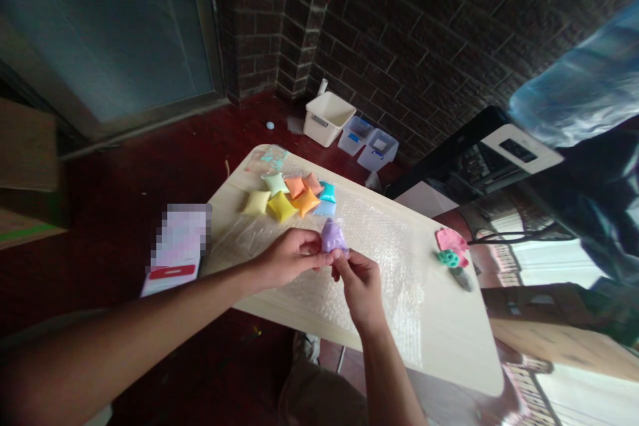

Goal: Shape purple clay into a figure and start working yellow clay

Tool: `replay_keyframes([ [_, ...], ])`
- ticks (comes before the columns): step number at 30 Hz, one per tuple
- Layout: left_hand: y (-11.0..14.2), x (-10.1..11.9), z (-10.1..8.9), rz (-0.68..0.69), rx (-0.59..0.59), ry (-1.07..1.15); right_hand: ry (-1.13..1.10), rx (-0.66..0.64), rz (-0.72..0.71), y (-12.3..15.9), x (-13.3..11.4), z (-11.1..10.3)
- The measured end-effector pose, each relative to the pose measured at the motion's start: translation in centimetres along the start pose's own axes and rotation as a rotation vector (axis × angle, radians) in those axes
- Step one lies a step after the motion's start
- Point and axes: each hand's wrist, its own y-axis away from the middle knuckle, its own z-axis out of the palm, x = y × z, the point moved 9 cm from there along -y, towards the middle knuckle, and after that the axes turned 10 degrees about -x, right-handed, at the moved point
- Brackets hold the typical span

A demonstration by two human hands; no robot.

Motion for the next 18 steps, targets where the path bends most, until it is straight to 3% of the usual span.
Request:
replay_keyframes([
  [3,0.1,-0.1,-0.7,-0.024,0.021,-0.113,0.114,-0.051,0.019,-0.1,-0.3,0.2],
  [7,0.6,0.5,-1.9,-0.102,0.125,-0.406,0.145,0.062,-0.027,0.0,-1.4,-1.1],
  [10,0.8,0.7,-1.7,-0.146,0.093,-0.574,0.178,0.106,-0.135,0.4,-2.8,-1.4],
  [14,1.0,0.3,-1.5,-0.196,0.056,-0.669,0.392,0.078,-0.244,0.8,-4.1,-0.7],
  [18,1.1,0.6,-1.7,-0.194,0.057,-0.758,0.461,0.129,-0.234,0.8,-3.8,-1.4],
])
